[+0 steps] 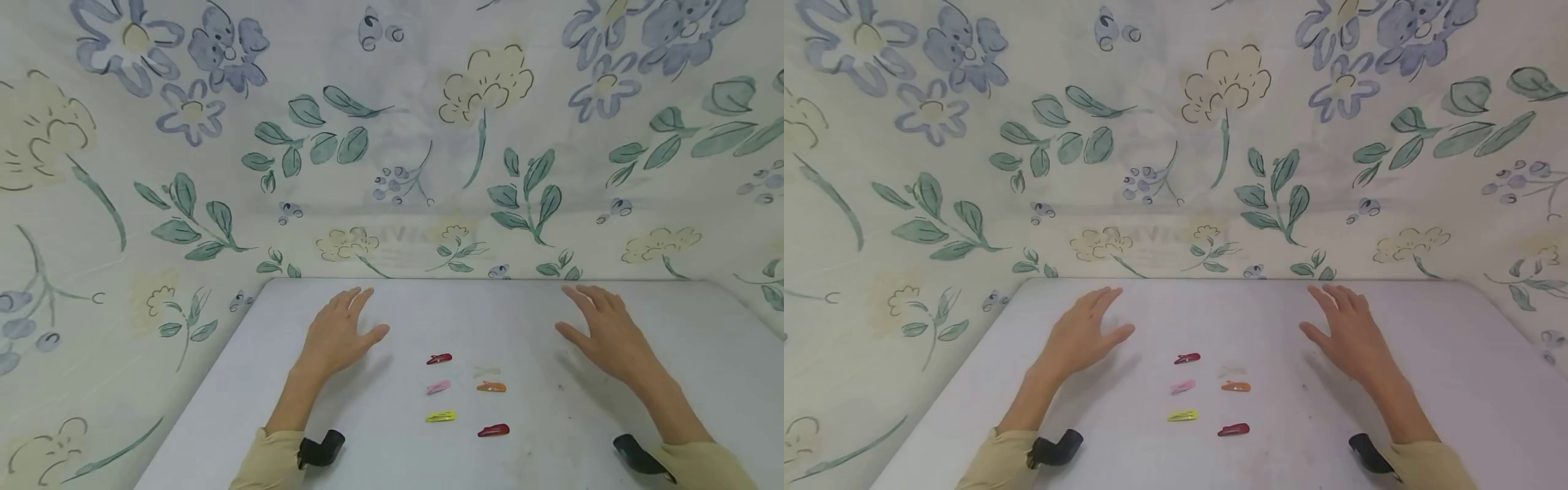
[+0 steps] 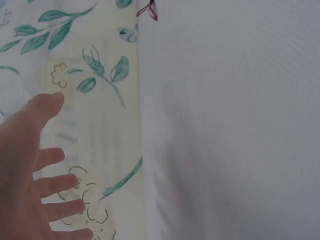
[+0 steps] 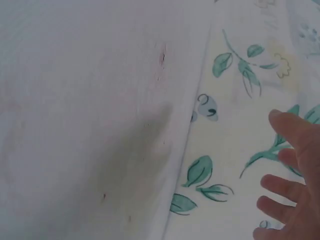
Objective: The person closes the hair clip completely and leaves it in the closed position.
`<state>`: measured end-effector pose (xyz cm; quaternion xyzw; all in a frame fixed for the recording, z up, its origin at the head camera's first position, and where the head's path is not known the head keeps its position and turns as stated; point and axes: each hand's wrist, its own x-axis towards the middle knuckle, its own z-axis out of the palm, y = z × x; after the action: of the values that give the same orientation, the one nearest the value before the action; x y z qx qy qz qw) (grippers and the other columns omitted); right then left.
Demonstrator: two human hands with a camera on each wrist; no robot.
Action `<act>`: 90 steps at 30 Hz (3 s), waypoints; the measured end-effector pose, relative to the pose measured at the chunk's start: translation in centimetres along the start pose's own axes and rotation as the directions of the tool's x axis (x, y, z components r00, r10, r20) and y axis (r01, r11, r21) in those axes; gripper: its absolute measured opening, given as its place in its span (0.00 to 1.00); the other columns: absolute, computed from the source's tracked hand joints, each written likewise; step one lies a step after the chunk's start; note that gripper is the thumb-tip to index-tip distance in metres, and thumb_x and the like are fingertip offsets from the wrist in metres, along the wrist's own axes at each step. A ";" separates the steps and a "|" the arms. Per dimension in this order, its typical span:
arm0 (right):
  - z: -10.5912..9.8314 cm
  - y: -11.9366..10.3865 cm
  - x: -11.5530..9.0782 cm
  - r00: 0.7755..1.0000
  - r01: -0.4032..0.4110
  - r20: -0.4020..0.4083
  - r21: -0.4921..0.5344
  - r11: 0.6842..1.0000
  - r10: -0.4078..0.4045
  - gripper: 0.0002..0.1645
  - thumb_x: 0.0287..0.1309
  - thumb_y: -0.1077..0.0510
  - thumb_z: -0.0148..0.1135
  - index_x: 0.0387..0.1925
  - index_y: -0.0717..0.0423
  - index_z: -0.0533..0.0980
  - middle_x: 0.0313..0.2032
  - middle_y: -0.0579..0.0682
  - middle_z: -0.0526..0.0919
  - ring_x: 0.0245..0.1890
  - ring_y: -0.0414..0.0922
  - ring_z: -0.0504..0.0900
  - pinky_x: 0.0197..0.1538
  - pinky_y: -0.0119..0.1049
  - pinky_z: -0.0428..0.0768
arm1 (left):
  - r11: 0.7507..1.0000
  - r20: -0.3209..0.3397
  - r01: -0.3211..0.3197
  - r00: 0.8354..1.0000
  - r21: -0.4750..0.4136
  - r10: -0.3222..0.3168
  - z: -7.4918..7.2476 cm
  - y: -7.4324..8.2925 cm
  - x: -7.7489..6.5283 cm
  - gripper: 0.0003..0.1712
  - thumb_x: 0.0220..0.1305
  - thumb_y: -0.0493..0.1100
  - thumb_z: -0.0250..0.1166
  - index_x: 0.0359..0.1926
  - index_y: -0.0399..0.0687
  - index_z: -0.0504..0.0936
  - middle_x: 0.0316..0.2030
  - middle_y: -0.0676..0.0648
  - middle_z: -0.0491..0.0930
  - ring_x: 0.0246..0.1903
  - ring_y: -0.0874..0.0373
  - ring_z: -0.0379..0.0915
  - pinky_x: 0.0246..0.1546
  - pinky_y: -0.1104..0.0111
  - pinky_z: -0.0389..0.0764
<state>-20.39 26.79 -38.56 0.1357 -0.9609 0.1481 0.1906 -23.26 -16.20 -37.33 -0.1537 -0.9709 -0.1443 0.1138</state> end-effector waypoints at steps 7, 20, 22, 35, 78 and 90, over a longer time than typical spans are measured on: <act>0.9 -1.9 1.5 0.995 -0.044 0.095 0.144 0.989 0.031 0.34 0.62 0.55 0.65 0.67 0.60 0.67 0.63 0.67 0.69 0.64 0.65 0.65 0.60 0.65 0.69 | 0.993 -0.016 -0.030 0.999 -0.117 0.028 1.1 1.2 0.0 0.35 0.64 0.60 0.62 0.66 0.48 0.72 0.65 0.41 0.71 0.68 0.43 0.62 0.64 0.45 0.67; 3.1 -4.2 4.0 0.981 -0.008 0.192 0.191 0.982 -0.029 0.28 0.64 0.54 0.64 0.64 0.56 0.72 0.61 0.63 0.73 0.61 0.61 0.72 0.58 0.60 0.74 | 0.962 0.105 0.068 0.994 -0.264 -0.041 1.3 1.8 0.6 0.30 0.65 0.60 0.62 0.64 0.56 0.74 0.67 0.48 0.70 0.69 0.49 0.62 0.64 0.47 0.67; 3.4 -4.7 4.3 0.976 -0.009 0.214 0.193 0.981 -0.033 0.28 0.64 0.54 0.64 0.63 0.56 0.72 0.61 0.62 0.74 0.61 0.60 0.73 0.59 0.59 0.74 | 0.955 0.139 0.080 0.989 -0.284 -0.042 1.4 2.1 0.8 0.29 0.65 0.60 0.62 0.64 0.57 0.75 0.68 0.49 0.69 0.69 0.49 0.61 0.65 0.46 0.65; 5.2 -8.7 5.0 0.964 0.051 0.243 0.231 0.972 -0.109 0.23 0.61 0.54 0.67 0.57 0.54 0.78 0.56 0.54 0.79 0.58 0.54 0.77 0.57 0.52 0.78 | 0.885 0.240 0.140 0.970 -0.444 -0.033 2.3 2.8 1.8 0.28 0.64 0.55 0.65 0.63 0.54 0.76 0.67 0.50 0.69 0.71 0.49 0.59 0.68 0.46 0.62; 7.9 -13.6 5.2 0.882 0.042 0.459 0.155 0.987 -0.110 0.12 0.59 0.55 0.69 0.45 0.48 0.84 0.45 0.46 0.82 0.51 0.47 0.77 0.54 0.46 0.80 | 0.910 0.267 -0.002 0.956 -0.415 0.124 5.4 5.4 0.7 0.17 0.61 0.49 0.68 0.50 0.50 0.83 0.57 0.46 0.78 0.64 0.48 0.67 0.65 0.50 0.67; 7.8 -13.8 5.2 0.880 0.042 0.459 0.174 0.984 -0.119 0.02 0.58 0.56 0.70 0.34 0.45 0.84 0.43 0.44 0.80 0.50 0.46 0.75 0.51 0.45 0.80 | 0.921 0.263 -0.022 0.955 -0.388 0.133 5.2 5.9 0.5 0.08 0.61 0.47 0.68 0.39 0.52 0.87 0.58 0.45 0.76 0.66 0.46 0.63 0.64 0.46 0.66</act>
<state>-23.17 10.45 -40.09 0.2219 -0.9571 0.1789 -0.0520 -22.70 -9.00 -40.59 -0.2307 -0.9235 -0.3017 -0.0534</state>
